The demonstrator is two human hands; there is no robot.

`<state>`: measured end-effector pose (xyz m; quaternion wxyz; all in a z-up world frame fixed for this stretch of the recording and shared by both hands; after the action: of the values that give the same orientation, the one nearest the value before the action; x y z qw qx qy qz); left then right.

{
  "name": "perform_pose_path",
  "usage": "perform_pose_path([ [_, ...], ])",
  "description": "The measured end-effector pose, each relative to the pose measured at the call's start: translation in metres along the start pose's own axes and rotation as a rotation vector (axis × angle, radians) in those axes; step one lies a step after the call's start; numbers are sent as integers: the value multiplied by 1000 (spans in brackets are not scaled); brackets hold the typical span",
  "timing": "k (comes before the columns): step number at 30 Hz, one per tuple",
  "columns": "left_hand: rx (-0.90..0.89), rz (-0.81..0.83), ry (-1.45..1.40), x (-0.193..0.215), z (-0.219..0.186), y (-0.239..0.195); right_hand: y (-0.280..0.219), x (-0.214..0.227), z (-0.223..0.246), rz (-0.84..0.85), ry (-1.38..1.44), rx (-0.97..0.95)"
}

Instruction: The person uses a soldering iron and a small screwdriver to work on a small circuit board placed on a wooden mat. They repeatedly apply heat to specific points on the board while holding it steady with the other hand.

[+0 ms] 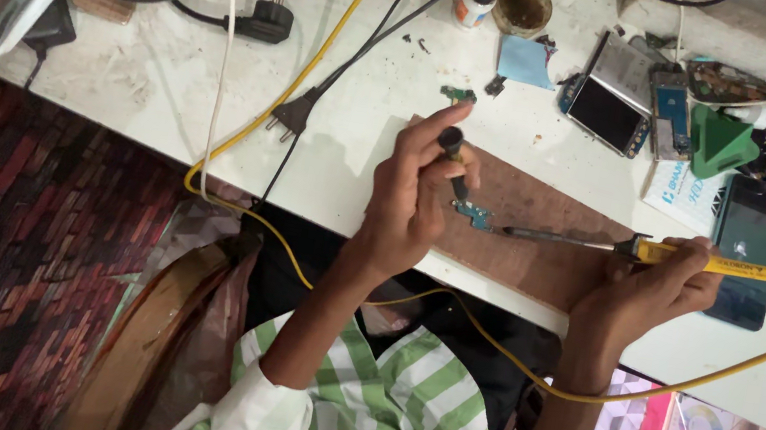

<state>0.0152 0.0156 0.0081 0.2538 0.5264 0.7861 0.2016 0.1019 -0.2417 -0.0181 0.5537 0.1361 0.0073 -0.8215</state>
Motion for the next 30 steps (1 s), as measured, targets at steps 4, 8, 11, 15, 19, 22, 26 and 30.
perform_pose_path([
  [4, 49, 58, 130, -3, -3, 1, 0, -1, 1, 3, -12, 11],
  [8, 61, 70, 95, -2, -5, 0, 1, -1, 0, 14, 5, -5],
  [11, 50, 67, 93, -1, -5, -1, 1, 0, 1, 29, 1, 6],
  [15, 68, 68, 117, -2, -6, 2, 1, 0, 0, 81, 44, 36],
  [19, 41, 72, 228, -2, -11, 2, 3, 1, -1, 39, 49, 5],
  [22, 65, 72, 302, -2, -14, 3, 4, 0, -1, 79, 44, 26],
  [26, 93, 78, 303, -4, -16, 3, 4, 2, -3, 50, 11, 21],
  [30, 86, 78, 263, -6, -14, 4, 4, 1, -4, 37, 6, 6],
])
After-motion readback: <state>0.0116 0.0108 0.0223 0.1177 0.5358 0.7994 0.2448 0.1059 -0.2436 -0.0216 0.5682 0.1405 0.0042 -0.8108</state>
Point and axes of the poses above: each hand's wrist, its own y-axis towards the middle knuckle, its own x-axis out of the back of the hand, z = x × y, the point moved 2 cm from there along y, towards the middle knuckle, and after that the axes turned 1 degree about -x, right-handed, at the moved point
